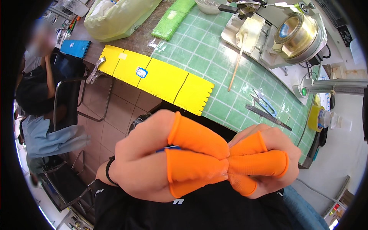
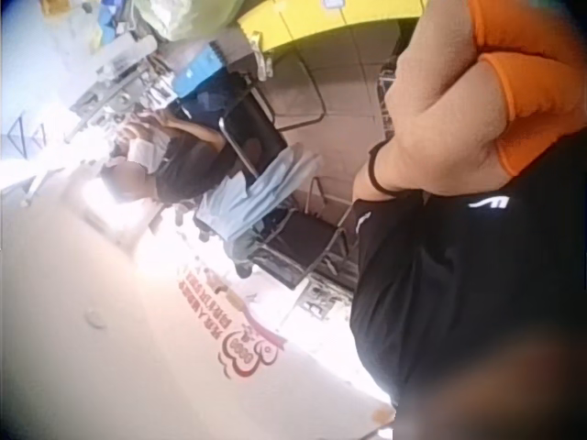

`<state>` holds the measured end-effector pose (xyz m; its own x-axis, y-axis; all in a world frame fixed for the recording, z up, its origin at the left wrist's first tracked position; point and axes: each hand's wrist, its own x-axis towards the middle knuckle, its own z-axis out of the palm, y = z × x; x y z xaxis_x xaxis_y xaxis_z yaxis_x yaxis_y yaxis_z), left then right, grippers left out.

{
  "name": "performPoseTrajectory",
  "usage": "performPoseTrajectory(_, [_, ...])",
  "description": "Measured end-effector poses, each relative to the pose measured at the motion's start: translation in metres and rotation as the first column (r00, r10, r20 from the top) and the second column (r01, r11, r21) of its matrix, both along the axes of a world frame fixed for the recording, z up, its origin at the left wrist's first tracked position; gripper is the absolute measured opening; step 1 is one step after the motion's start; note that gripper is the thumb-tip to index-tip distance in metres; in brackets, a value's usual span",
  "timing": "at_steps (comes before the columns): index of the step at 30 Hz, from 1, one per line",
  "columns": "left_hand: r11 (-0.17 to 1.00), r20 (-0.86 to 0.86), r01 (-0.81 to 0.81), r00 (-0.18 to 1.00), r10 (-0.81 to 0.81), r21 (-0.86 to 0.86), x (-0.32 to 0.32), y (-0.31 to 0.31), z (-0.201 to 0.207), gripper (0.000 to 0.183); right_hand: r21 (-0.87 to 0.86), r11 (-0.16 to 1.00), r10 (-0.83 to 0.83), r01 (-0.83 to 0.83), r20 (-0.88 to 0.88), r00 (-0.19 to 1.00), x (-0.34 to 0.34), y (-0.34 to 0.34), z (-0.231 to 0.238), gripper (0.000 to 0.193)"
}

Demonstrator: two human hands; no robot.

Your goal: The recorder is assembling electronic components at a workstation, using various parts and tools.

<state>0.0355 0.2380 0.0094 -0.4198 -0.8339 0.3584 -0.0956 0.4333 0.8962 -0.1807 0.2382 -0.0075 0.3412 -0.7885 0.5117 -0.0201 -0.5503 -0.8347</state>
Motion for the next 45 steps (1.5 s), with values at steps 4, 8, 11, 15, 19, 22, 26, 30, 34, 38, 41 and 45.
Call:
performPoseTrajectory(4, [1.0, 0.052, 0.01, 0.999, -0.011, 0.022, 0.002, -0.001, 0.003, 0.032, 0.08, 0.997, 0.001, -0.005, 0.051, 0.999, 0.005, 0.001, -0.004, 0.025])
performPoseTrajectory(8, [0.999, -0.005, -0.03, 1.0, 0.03, 0.04, 0.002, 0.0, -0.001, 0.03, 0.123, 0.985, -0.124, 0.121, 0.015, 0.992, 0.009, 0.002, 0.002, 0.023])
performPoseTrajectory(11, [0.999, -0.001, -0.003, 1.0, 0.003, -0.048, 0.0, -0.005, -0.004, 0.031, 0.002, 0.998, -0.067, 0.067, 0.01, 0.998, 0.002, 0.003, 0.003, 0.023])
performPoseTrajectory(15, [0.999, 0.038, -0.006, 0.999, 0.008, -0.032, 0.002, -0.003, 0.003, 0.033, 0.166, 0.986, -0.005, 0.006, -0.007, 1.0, -0.001, 0.003, 0.007, 0.024])
performPoseTrajectory(19, [0.977, 0.05, -0.005, 0.999, 0.016, -0.213, 0.003, 0.002, -0.008, 0.034, 0.318, 0.943, 0.062, -0.101, 0.13, 0.99, -0.002, 0.0, 0.005, 0.023])
performPoseTrajectory(22, [0.982, 0.011, -0.024, 1.0, 0.027, -0.185, -0.001, 0.004, -0.008, 0.031, 0.425, 0.893, 0.066, -0.15, 0.205, 0.977, -0.003, 0.004, 0.004, 0.024])
performPoseTrajectory(26, [0.999, -0.121, 0.03, 0.992, -0.035, -0.044, -0.004, 0.003, -0.012, 0.031, 0.403, 0.891, 0.112, -0.21, 0.253, 0.961, -0.004, 0.002, 0.002, 0.028])
performPoseTrajectory(30, [0.998, -0.147, 0.059, 0.987, -0.063, -0.031, -0.005, 0.001, -0.012, 0.034, 0.392, 0.885, 0.113, -0.25, 0.34, 0.934, -0.003, 0.002, 0.001, 0.033])
performPoseTrajectory(34, [0.997, -0.155, 0.065, 0.985, -0.069, -0.032, -0.008, 0.001, -0.015, 0.034, 0.344, 0.911, 0.131, -0.227, 0.28, 0.951, -0.007, 0.0, 0.001, 0.034])
performPoseTrajectory(38, [0.996, -0.1, 0.021, 0.995, -0.03, -0.091, -0.007, -0.002, -0.014, 0.032, 0.363, 0.912, 0.109, -0.191, 0.235, 0.966, -0.007, 0.003, 0.004, 0.032])
performPoseTrajectory(41, [0.99, 0.009, -0.035, 0.999, 0.036, -0.137, -0.007, 0.001, -0.011, 0.032, 0.267, 0.96, 0.037, -0.081, 0.166, 0.985, -0.003, 0.006, 0.0, 0.029])
performPoseTrajectory(45, [0.991, 0.066, -0.052, 0.996, 0.06, -0.126, -0.008, 0.004, -0.013, 0.034, 0.206, 0.978, -0.062, 0.027, 0.166, 0.984, 0.001, 0.006, -0.006, 0.024])
